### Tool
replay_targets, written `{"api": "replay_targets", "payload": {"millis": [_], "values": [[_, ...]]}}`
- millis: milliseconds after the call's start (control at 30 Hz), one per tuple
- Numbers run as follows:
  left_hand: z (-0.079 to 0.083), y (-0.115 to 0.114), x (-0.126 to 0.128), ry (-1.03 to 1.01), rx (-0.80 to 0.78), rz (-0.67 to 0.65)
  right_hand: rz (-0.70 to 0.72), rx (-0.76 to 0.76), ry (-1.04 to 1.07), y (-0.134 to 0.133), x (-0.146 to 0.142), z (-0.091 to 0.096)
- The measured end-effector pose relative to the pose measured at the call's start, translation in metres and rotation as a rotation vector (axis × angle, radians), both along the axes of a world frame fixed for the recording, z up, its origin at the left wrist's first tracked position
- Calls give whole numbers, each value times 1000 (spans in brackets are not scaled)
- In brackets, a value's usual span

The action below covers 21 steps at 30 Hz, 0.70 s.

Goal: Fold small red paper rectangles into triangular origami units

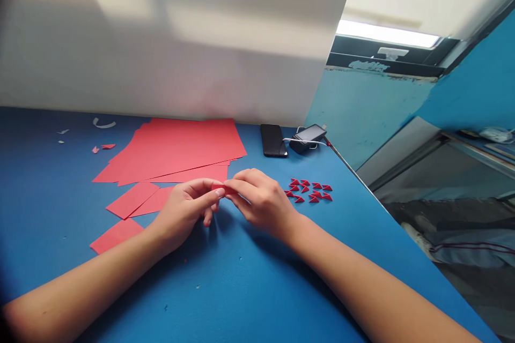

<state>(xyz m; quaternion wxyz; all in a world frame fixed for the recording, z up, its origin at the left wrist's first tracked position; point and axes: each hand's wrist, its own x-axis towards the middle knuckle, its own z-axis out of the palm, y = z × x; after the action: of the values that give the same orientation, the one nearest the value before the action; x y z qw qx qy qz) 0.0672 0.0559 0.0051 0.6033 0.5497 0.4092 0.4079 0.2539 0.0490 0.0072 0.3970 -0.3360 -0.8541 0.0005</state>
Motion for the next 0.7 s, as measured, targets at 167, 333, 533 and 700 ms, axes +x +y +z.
{"api": "replay_targets", "payload": {"millis": [167, 333, 533, 700], "values": [[-1, 1, -1, -45, -17, -19, 1, -88, 115, -3, -4, 3], [-4, 2, -2, -63, -12, -34, -1, -141, 174, -4, -6, 3], [-6, 3, -3, -81, -24, -39, 19, -125, 149, -5, -7, 3], [-6, 3, -2, -98, -28, -46, 37, -92, 132, -5, -7, 2]]}}
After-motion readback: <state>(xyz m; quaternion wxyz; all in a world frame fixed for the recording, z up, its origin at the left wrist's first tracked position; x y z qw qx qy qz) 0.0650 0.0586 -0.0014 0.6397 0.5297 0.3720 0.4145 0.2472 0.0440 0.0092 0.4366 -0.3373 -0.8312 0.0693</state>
